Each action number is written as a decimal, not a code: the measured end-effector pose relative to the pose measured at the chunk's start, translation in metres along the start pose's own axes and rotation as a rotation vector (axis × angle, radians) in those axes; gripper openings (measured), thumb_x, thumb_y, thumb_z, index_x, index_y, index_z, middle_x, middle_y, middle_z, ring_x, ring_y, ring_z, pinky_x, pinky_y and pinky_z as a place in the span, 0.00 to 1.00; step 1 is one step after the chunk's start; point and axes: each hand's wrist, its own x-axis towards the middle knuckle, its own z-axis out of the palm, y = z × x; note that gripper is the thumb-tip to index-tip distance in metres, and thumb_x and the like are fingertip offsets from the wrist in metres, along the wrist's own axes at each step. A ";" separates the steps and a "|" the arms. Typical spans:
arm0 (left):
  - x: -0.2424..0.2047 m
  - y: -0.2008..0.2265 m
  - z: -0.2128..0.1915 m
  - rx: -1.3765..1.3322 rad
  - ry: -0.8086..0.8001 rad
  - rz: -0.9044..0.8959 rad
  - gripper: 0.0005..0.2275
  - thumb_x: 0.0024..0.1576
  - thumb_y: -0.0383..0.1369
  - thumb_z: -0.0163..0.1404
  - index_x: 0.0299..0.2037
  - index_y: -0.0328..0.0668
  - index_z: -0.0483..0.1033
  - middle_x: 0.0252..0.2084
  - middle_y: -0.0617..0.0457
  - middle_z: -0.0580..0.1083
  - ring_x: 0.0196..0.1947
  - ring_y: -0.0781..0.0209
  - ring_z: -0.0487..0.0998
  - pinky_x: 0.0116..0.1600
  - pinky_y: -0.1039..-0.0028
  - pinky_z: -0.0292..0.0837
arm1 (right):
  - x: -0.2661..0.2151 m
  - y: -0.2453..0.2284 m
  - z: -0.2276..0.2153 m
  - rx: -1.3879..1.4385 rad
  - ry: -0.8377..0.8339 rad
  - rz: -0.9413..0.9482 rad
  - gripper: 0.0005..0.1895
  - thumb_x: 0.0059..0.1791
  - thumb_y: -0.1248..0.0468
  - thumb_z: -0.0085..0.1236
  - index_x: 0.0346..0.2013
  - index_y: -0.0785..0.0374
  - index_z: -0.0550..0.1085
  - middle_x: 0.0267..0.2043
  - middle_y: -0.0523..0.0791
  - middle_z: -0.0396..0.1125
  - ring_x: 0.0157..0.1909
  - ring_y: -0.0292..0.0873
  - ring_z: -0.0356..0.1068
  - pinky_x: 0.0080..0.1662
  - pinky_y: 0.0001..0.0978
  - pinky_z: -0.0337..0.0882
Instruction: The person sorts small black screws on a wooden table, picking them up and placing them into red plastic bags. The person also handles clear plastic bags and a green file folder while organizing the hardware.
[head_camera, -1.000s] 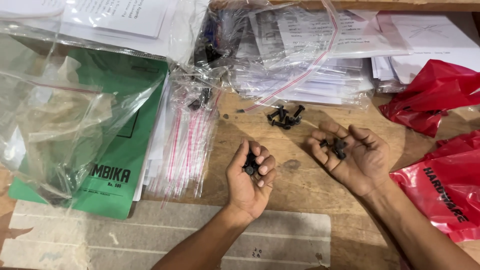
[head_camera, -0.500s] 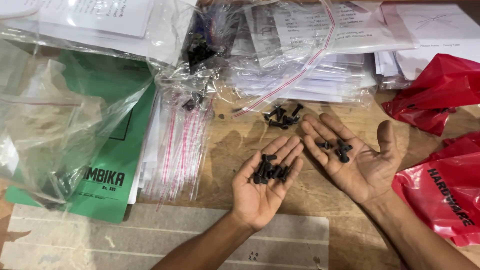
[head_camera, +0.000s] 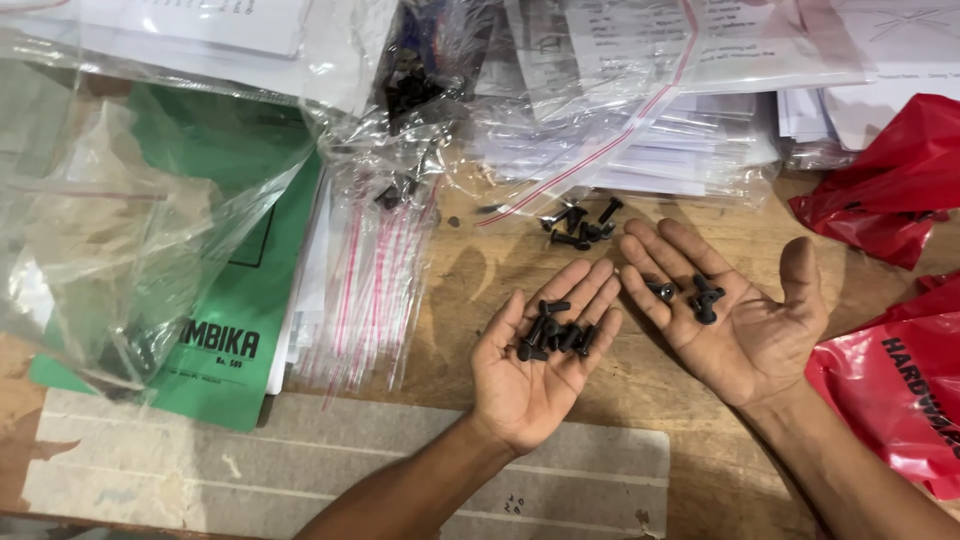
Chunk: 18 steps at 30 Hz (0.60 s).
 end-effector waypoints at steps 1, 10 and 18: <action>0.000 0.000 0.001 -0.002 -0.008 -0.004 0.28 0.71 0.45 0.27 0.75 0.30 0.51 0.79 0.38 0.52 0.79 0.49 0.51 0.79 0.61 0.53 | 0.000 0.000 0.000 -0.011 0.005 -0.010 0.63 0.41 0.30 0.61 0.72 0.73 0.52 0.80 0.61 0.45 0.83 0.57 0.43 0.78 0.50 0.42; -0.001 0.000 0.004 0.024 -0.009 0.007 0.26 0.72 0.43 0.28 0.75 0.32 0.51 0.79 0.39 0.52 0.79 0.51 0.52 0.79 0.62 0.54 | -0.002 0.002 0.002 -0.014 0.024 -0.031 0.64 0.40 0.30 0.63 0.73 0.74 0.52 0.79 0.60 0.46 0.82 0.57 0.44 0.78 0.51 0.44; -0.001 -0.005 0.001 0.077 0.022 0.023 0.25 0.70 0.39 0.32 0.75 0.34 0.52 0.78 0.40 0.54 0.77 0.51 0.55 0.77 0.63 0.57 | -0.006 0.006 0.009 0.030 0.027 -0.057 0.62 0.42 0.31 0.60 0.73 0.75 0.52 0.80 0.60 0.46 0.81 0.56 0.45 0.78 0.50 0.45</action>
